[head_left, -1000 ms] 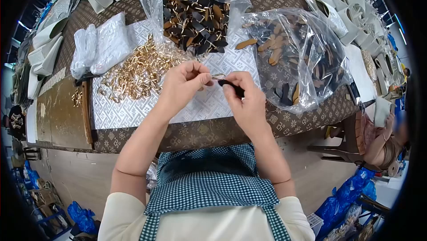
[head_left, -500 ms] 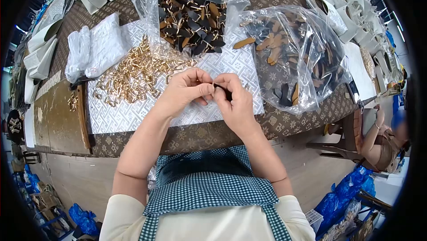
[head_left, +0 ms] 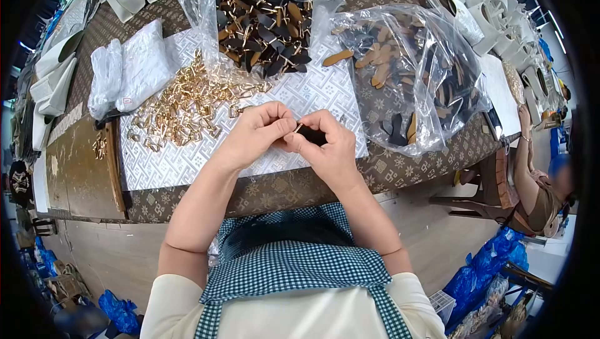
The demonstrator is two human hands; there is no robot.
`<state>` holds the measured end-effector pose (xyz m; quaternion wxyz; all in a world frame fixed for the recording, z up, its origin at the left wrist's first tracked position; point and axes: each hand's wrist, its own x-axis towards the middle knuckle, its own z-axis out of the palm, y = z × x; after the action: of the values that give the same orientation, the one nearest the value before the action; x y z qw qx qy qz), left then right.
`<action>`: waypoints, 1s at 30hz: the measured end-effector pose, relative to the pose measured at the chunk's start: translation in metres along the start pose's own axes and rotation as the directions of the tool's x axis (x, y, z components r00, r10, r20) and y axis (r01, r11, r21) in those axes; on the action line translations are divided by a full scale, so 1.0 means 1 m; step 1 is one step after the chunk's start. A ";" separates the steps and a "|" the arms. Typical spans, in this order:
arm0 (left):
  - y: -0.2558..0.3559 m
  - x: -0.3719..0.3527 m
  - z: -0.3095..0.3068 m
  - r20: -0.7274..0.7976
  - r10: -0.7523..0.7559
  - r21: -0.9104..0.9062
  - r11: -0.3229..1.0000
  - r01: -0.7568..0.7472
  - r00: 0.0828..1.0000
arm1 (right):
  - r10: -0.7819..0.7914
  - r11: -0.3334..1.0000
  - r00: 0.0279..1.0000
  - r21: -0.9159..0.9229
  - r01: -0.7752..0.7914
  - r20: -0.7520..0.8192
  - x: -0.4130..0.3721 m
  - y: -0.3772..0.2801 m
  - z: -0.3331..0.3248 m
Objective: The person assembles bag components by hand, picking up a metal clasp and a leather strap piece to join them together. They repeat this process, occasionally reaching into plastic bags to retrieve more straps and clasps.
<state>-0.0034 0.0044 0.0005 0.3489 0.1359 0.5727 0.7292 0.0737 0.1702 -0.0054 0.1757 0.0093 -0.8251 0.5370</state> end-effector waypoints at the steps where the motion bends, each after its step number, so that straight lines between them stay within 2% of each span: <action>1: -0.001 0.000 0.001 -0.010 0.019 0.000 1.000 -0.019 1.000 | -0.025 1.000 1.000 0.011 0.025 -0.003 0.000 0.000 0.001; 3: -0.001 0.000 0.000 -0.026 0.017 0.003 1.000 -0.017 1.000 | -0.075 0.997 0.997 0.027 0.076 -0.012 0.003 0.000 0.004; 6: -0.001 -0.001 0.003 -0.044 0.010 0.019 1.000 -0.009 0.999 | -0.055 0.998 0.998 0.038 0.055 -0.002 0.002 0.004 0.003; 10: -0.005 0.003 0.002 -0.070 0.032 0.025 0.999 -0.030 0.997 | -0.072 0.983 0.997 -0.171 0.065 -0.035 -0.001 0.006 0.000; 11: -0.005 0.003 0.002 -0.080 0.036 0.027 0.999 -0.034 0.996 | -0.049 0.984 0.999 -0.170 0.047 -0.007 -0.002 0.003 -0.002; 14: 0.000 0.004 0.003 -0.133 0.049 0.068 0.997 -0.041 0.990 | -0.210 0.949 0.977 -0.249 0.192 -0.047 0.001 -0.007 -0.013; 15: 0.001 0.006 0.001 -0.153 0.075 0.081 0.995 -0.064 0.985 | -0.189 0.942 0.982 -0.285 0.179 -0.009 0.001 -0.010 -0.025; 17: 0.007 0.014 -0.002 -0.218 0.147 0.047 0.989 -0.140 0.965 | -0.194 0.911 0.975 -0.389 0.136 -0.112 0.004 0.000 -0.051; 18: 0.017 0.016 -0.003 -0.292 0.201 0.057 0.980 -0.193 0.935 | -0.140 0.886 0.973 -0.462 0.041 -0.183 0.005 0.006 -0.066; 20: 0.036 0.025 -0.017 -0.345 0.318 0.020 0.943 -0.332 0.883 | 0.079 0.909 0.938 -0.361 -0.207 -0.337 0.006 0.007 -0.094; 21: 0.049 0.028 -0.016 -0.374 0.429 0.099 0.900 -0.424 0.822 | 0.174 0.825 0.924 -0.462 -0.326 -0.341 0.008 0.002 -0.107; 22: 0.060 0.031 -0.015 -0.388 0.533 0.179 0.844 -0.506 0.752 | 0.146 0.787 0.930 -0.530 -0.316 -0.337 0.006 0.012 -0.117; 23: 0.059 0.036 -0.025 -0.377 0.626 0.377 0.777 -0.504 0.682 | 0.118 0.742 0.934 -0.596 -0.308 -0.336 0.004 0.022 -0.124; 25: 0.060 0.034 -0.032 -0.258 0.775 0.703 0.561 -0.438 0.577 | 0.159 0.676 0.926 -0.646 -0.354 -0.341 0.002 0.026 -0.126; 26: 0.059 0.025 -0.033 -0.188 0.804 0.813 0.450 -0.371 0.563 | 0.158 0.650 0.930 -0.673 -0.352 -0.333 0.001 0.027 -0.124; 28: 0.055 0.001 -0.031 -0.277 0.537 0.819 0.566 -0.097 0.797 | 0.164 0.621 0.925 -0.693 -0.366 -0.342 -0.001 0.035 -0.120; 30: 0.046 -0.017 -0.024 -0.312 0.458 0.894 0.439 0.093 0.832 | 0.202 0.641 0.926 -0.672 -0.371 -0.318 0.000 0.037 -0.121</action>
<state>-0.0218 -0.0293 0.0392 -0.0245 0.1606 0.9161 0.3666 0.0998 0.2938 0.0059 0.1648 -0.2496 -0.9355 0.1882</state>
